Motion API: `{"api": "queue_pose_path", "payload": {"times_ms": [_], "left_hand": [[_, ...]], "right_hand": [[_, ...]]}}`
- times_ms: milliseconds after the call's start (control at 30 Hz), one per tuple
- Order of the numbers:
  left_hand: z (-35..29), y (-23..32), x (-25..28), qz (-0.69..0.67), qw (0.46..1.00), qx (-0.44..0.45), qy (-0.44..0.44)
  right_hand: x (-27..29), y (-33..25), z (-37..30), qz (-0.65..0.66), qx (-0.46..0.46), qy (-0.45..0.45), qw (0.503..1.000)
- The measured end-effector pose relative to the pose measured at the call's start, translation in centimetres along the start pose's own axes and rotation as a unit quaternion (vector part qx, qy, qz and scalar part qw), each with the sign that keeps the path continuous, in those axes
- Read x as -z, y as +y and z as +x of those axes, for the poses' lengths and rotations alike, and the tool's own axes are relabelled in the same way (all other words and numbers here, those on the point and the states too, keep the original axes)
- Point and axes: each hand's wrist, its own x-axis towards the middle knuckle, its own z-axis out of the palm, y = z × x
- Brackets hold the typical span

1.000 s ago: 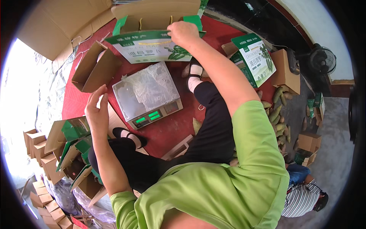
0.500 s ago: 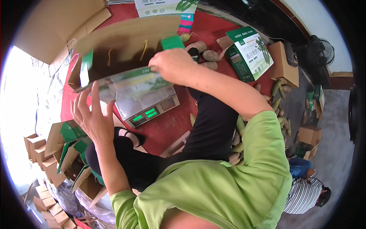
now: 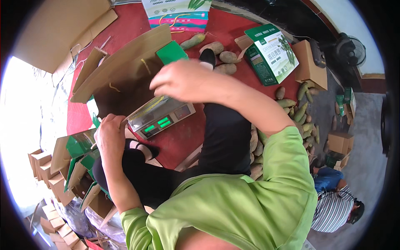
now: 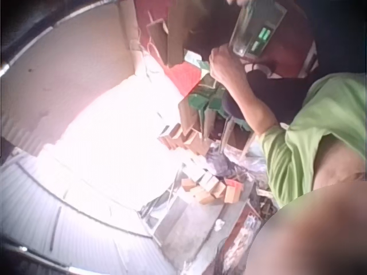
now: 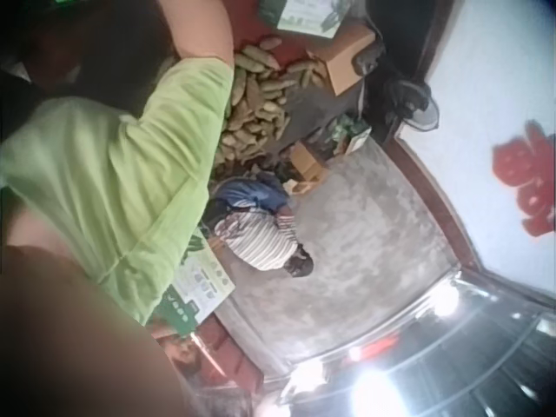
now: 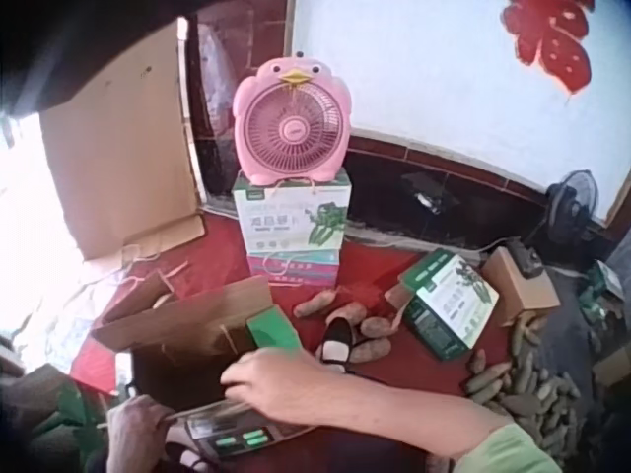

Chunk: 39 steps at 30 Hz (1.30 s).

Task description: Sorting and packing large vegetables into cardboard boxes and weighing them on a digital scale.

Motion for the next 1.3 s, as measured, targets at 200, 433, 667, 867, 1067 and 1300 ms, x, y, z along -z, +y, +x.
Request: {"api": "queue_pose_path", "payload": {"times_ms": [200, 433, 667, 867, 1067, 1300], "left_hand": [[-0.1, -0.1, 0.5, -0.002, 1.0, 0.021, -0.002], [-0.5, -0.6, 1.0, -0.075, 0.996, 0.04, -0.033], [0.0, -1.0, 1.1, -0.025, 0.999, 0.026, -0.036], [0.3, 0.0, 0.9, -0.044, 0.998, 0.039, -0.023], [0.7, -0.2, 1.0, -0.059, 0.996, 0.046, -0.047], [1.2, -0.3, 0.9, -0.089, 0.994, 0.039, -0.059]], "right_hand": [[4.8, 6.8, -4.8, 0.113, -0.123, 0.275, 0.947], [-7.7, 18.9, -14.8, 0.222, -0.334, 0.271, 0.875], [-24.6, 26.2, -21.9, 0.146, -0.373, 0.199, 0.894], [-23.3, 29.4, -19.5, 0.119, -0.416, 0.172, 0.885], [-14.7, 29.4, -12.7, -0.068, -0.434, 0.152, 0.885], [-12.4, 34.6, -8.0, -0.258, -0.509, 0.002, 0.821]]}}
